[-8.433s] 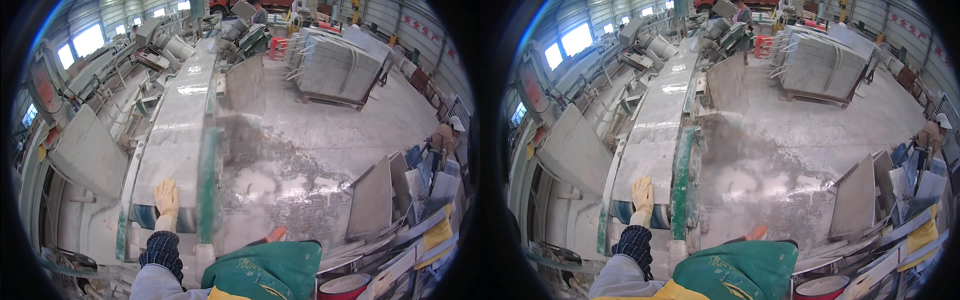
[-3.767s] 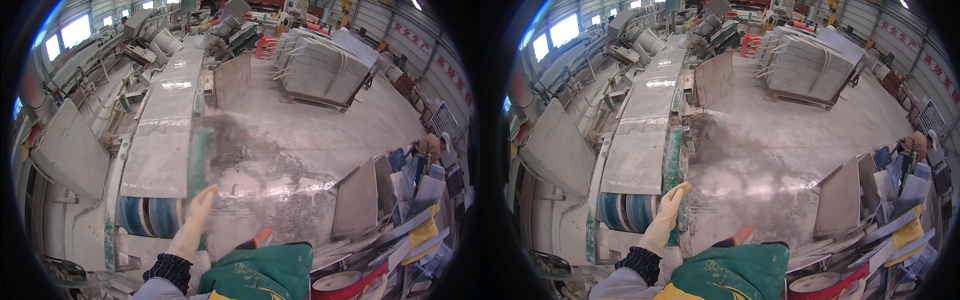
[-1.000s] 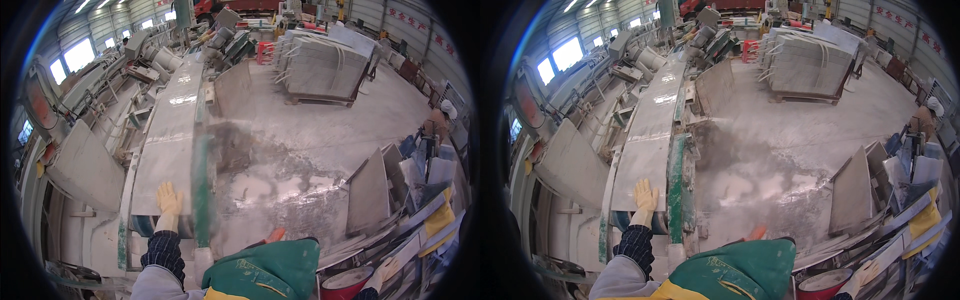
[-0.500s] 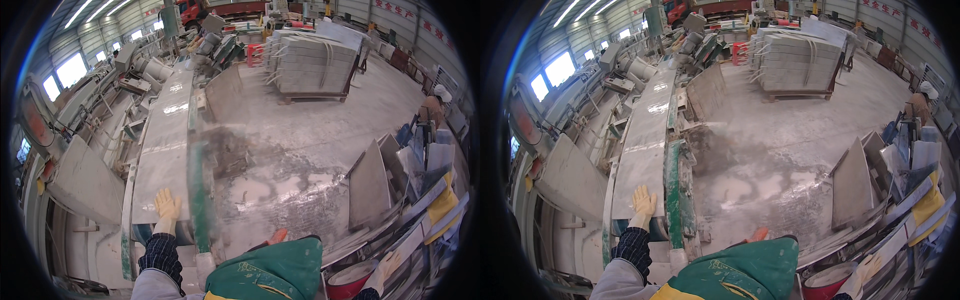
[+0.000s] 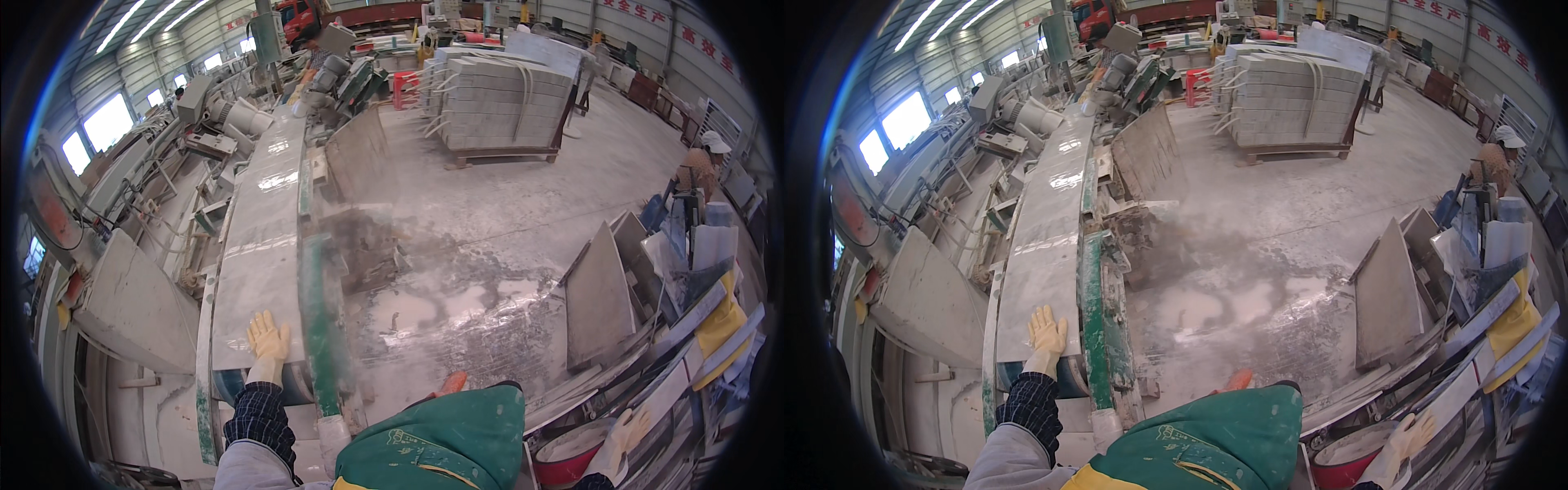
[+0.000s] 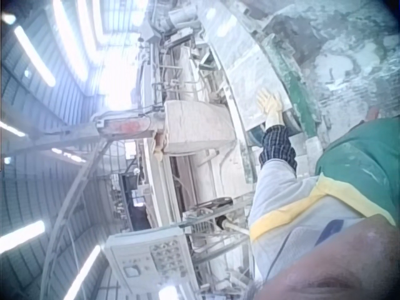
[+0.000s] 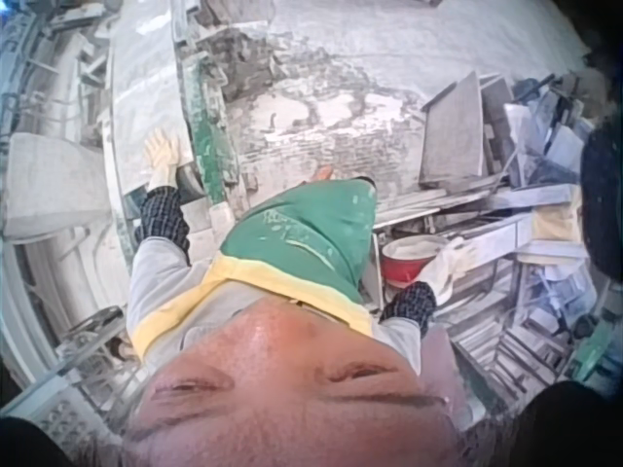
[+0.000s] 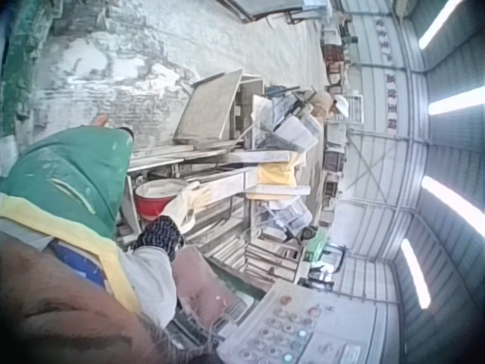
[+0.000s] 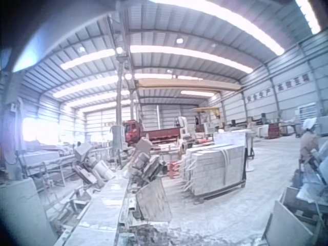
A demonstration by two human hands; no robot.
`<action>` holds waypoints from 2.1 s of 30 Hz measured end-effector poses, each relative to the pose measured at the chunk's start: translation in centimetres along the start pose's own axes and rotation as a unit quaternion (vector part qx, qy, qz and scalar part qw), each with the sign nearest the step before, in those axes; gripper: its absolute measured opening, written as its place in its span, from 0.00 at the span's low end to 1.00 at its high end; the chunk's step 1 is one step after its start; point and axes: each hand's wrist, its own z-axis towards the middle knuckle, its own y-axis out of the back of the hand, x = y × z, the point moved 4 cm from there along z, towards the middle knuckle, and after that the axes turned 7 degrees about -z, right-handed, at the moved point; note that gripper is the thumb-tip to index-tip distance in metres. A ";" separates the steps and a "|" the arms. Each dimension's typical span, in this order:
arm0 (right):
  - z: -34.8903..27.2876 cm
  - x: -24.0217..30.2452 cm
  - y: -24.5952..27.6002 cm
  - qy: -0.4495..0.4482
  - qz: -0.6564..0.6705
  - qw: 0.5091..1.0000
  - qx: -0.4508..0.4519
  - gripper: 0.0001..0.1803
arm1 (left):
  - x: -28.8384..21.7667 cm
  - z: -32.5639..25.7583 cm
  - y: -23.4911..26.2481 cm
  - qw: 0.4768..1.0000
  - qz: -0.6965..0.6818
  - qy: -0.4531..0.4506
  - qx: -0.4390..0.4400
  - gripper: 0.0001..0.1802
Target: The person repeatedly wipes the surface of large rectangular tiles on a conveyor belt using a cloth or sponge, then places the tiles into a nearby bin. The task is performed continuously with both hands.
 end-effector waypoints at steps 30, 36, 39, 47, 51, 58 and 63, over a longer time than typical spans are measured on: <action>-5.9 3.5 5.1 0.024 0.037 0.999 0.005 0.34 | -0.7 0.7 0.7 1.000 0.003 -0.009 0.005 0.42; -6.4 3.0 4.4 0.037 0.027 0.999 -0.024 0.32 | -0.6 1.1 0.8 1.000 0.007 -0.007 0.011 0.42; -5.9 1.0 2.9 0.068 0.129 0.989 -0.025 0.30 | -1.3 1.2 1.8 0.999 0.000 -0.006 0.036 0.42; 0.3 -3.4 -2.5 0.016 0.045 0.995 0.085 0.32 | -11.4 -5.3 1.3 0.926 -0.176 -0.334 0.017 0.34; 2.9 -3.3 -3.1 -0.021 0.029 0.995 0.096 0.33 | -12.9 -7.0 -1.1 0.929 -0.151 -0.337 0.026 0.32; 6.5 -3.2 -3.1 -0.057 -0.007 0.989 0.136 0.32 | -12.7 -7.4 -1.8 0.917 -0.156 -0.362 -0.064 0.23; 7.7 -3.4 -4.3 -0.073 -0.041 0.989 0.125 0.31 | -13.0 -7.4 -1.6 0.914 -0.156 -0.367 -0.077 0.20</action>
